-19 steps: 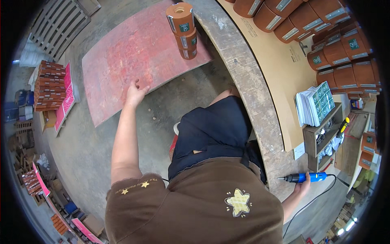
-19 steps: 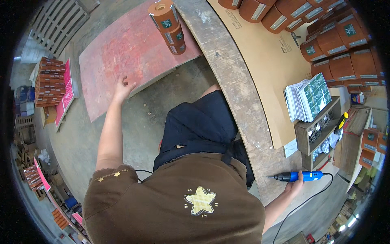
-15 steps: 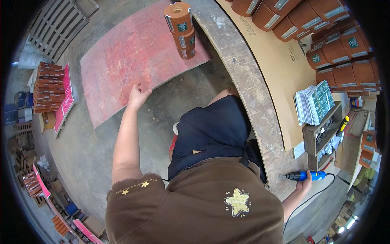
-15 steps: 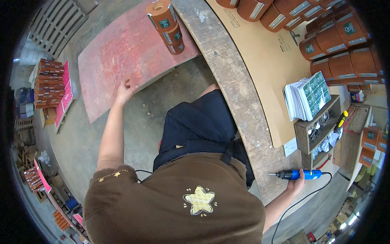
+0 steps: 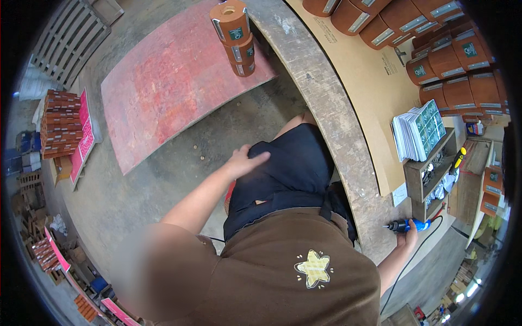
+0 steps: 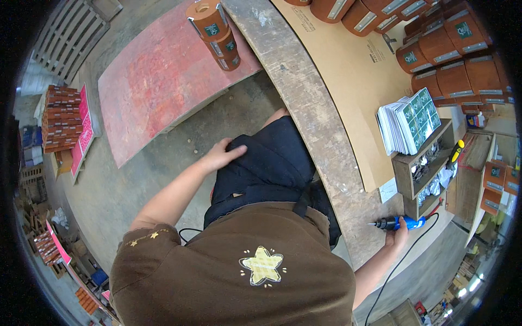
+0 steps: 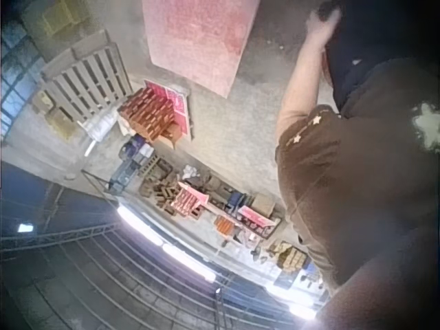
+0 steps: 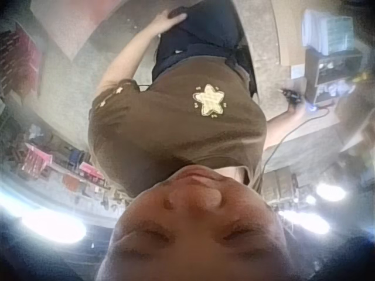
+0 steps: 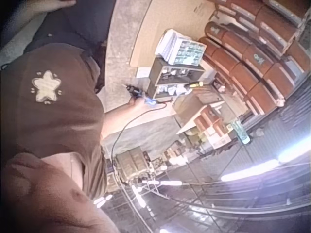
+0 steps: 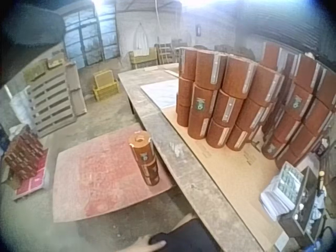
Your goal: Assembling components using an electric screwdriver and screws.
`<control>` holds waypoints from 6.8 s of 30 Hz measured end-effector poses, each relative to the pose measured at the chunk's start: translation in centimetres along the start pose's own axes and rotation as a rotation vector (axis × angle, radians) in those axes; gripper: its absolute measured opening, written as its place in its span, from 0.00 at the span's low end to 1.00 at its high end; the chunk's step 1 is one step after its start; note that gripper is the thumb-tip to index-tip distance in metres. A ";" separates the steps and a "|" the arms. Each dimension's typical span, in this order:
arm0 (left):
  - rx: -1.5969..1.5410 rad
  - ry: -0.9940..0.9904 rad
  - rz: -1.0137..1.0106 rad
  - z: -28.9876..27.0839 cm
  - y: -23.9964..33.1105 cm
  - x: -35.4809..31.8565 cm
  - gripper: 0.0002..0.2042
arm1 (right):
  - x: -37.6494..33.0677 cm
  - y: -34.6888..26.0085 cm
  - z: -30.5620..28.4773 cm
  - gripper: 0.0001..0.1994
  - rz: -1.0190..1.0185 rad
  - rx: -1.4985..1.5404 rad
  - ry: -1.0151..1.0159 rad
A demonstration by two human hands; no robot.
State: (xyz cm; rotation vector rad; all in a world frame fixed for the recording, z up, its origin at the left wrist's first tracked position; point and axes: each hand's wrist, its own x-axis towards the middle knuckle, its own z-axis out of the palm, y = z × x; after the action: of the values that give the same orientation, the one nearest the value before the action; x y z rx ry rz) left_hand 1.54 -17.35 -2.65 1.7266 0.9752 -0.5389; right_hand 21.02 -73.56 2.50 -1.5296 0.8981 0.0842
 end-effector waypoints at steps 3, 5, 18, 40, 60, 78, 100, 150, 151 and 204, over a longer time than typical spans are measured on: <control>0.118 -0.005 -0.078 1.3 1.9 -0.5 0.49 | -2.0 -0.5 1.0 0.13 0.018 0.066 -0.052; 0.155 -0.025 -0.103 2.0 2.3 -0.1 0.51 | -2.5 -0.5 1.2 0.14 0.019 0.083 -0.026; 0.043 -0.201 0.062 2.3 2.2 1.1 0.42 | -2.3 0.5 0.7 0.18 -0.080 0.083 -0.027; 0.014 -0.094 0.438 5.3 3.7 2.4 0.36 | -6.9 1.5 3.0 0.33 -0.209 0.193 0.137; 0.227 0.073 1.093 6.0 13.6 -4.9 0.16 | -33.6 23.9 -9.7 0.25 0.764 -0.431 -0.925; 0.162 -0.400 1.191 11.2 14.8 -7.9 0.09 | -33.9 23.0 -9.2 0.28 0.614 -0.193 -1.083; 0.915 -1.705 1.248 24.7 19.7 -13.5 0.15 | -37.2 11.2 -8.5 0.10 0.115 -0.635 -0.443; 0.745 -1.401 0.916 20.7 17.5 -14.9 0.21 | -31.3 13.1 -9.5 0.14 -0.085 -0.325 0.221; 0.760 -1.406 0.972 21.0 17.5 -14.3 0.21 | -31.9 16.1 -10.5 0.18 0.194 -0.379 0.024; -0.076 -1.256 0.471 15.2 17.2 -8.3 0.26 | -32.8 6.1 0.2 0.14 -0.232 0.454 -0.009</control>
State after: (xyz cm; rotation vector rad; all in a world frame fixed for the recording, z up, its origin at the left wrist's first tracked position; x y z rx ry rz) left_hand 12.36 -36.71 7.66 1.1137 -0.2921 -1.0338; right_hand -4.98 -57.08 15.39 -1.1937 0.6693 -0.2646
